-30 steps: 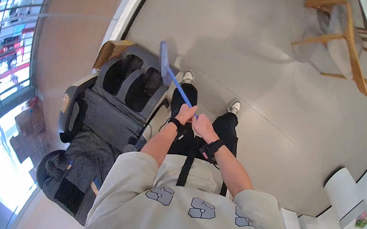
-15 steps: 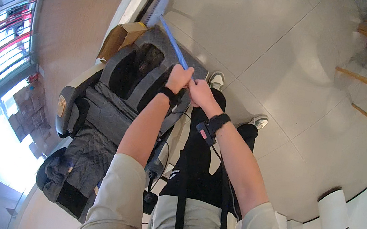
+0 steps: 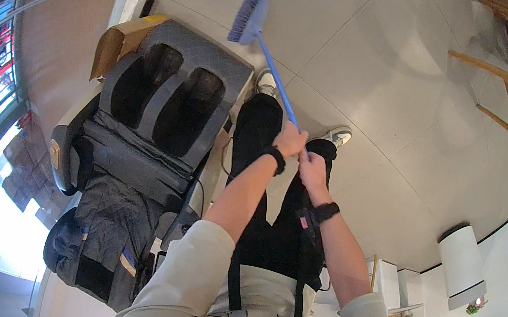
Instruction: The person arranges beverage bottles on a counter, then picks up a broom and sweeps the floor in a commercial waiting area. They briefly unplug a power cord from a wall outlet to sweep underneath it, then continue sweeping around furniture.
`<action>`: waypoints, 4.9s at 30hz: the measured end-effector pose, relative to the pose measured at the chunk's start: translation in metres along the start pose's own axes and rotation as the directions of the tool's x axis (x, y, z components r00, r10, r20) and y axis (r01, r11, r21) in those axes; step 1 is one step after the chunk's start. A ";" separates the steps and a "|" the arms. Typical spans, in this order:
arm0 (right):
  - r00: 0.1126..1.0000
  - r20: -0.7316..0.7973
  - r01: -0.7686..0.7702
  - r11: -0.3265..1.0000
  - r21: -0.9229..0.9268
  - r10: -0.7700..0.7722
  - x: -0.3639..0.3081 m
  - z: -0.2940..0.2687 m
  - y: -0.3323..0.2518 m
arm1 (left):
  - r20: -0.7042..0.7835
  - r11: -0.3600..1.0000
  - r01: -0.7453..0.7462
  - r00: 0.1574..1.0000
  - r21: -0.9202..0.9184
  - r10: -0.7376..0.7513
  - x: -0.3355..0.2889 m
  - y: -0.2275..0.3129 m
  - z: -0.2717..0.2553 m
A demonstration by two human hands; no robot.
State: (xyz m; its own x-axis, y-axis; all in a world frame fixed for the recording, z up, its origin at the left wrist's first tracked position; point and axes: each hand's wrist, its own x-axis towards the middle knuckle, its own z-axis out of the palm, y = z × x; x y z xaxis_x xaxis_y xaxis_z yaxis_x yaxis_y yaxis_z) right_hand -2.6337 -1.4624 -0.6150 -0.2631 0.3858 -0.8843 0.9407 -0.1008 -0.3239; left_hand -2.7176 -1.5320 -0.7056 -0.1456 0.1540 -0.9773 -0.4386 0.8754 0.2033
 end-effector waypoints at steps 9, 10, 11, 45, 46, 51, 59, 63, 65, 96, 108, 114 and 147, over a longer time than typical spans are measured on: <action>0.915 -0.046 -0.382 0.897 0.225 0.401 -0.078 -0.129 0.125 | 0.261 0.967 -0.100 0.965 0.234 0.036 -0.083 0.053 0.181; 0.924 -0.106 -0.341 0.918 0.204 0.367 -0.080 -0.133 0.158 | 0.312 0.977 -0.009 0.948 0.212 -0.059 -0.090 0.060 0.198; 0.925 -0.156 -0.319 0.931 0.178 0.347 -0.088 -0.141 0.169 | 0.355 0.972 -0.025 0.933 0.232 -0.061 -0.094 0.061 0.212; 0.990 -0.022 0.141 0.986 0.086 -0.140 -0.001 -0.012 -0.041 | -0.224 0.955 -0.295 0.932 -0.009 0.286 -0.025 0.041 -0.036; 0.994 -0.008 0.111 0.994 0.018 -0.111 -0.004 -0.010 -0.037 | -0.172 0.963 -0.268 0.951 -0.040 0.258 -0.029 0.038 -0.035; 0.981 -0.041 0.176 0.963 -0.202 -0.188 -0.032 -0.012 -0.032 | -0.110 0.976 -0.195 0.977 -0.092 0.185 -0.031 0.013 -0.021; 0.942 0.006 0.299 0.828 -0.474 -0.336 -0.047 -0.034 -0.093 | -0.095 0.834 -0.267 0.963 -0.483 0.254 -0.070 0.043 -0.049; 0.936 0.082 0.321 0.740 -0.591 -0.341 -0.052 -0.057 -0.168 | -0.037 0.760 -0.232 0.964 -0.607 0.265 -0.081 0.075 -0.089; 0.916 0.110 0.365 0.687 -0.628 -0.386 -0.051 -0.064 -0.206 | -0.111 0.722 -0.253 0.965 -0.644 0.239 -0.091 0.098 -0.106; 0.722 0.583 0.672 0.179 -0.718 -0.371 0.112 -0.107 -0.553 | -0.377 0.315 -0.349 0.926 -0.883 -0.029 -0.020 0.329 -0.298; 0.791 0.479 0.585 0.239 -0.775 -0.380 0.151 -0.095 -0.577 | -0.376 0.438 -0.332 0.927 -0.836 -0.015 0.024 0.349 -0.337; 0.845 0.408 0.527 0.408 -0.746 -0.346 0.169 -0.099 -0.605 | -0.452 0.491 -0.442 0.886 -0.751 0.105 0.055 0.364 -0.343; 0.956 0.035 0.283 0.878 -0.386 -0.292 0.144 -0.148 -0.541 | -0.502 0.947 -0.286 0.846 -0.145 0.179 0.001 0.438 -0.329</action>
State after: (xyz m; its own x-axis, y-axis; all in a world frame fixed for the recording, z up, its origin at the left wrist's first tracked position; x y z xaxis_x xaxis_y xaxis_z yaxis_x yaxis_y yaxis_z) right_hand -3.1491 -1.2167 -0.5175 -0.5340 0.3661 -0.7621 0.8343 0.3746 -0.4046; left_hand -3.2015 -1.2988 -0.5981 -0.6469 0.0569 -0.7604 -0.5020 0.7188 0.4809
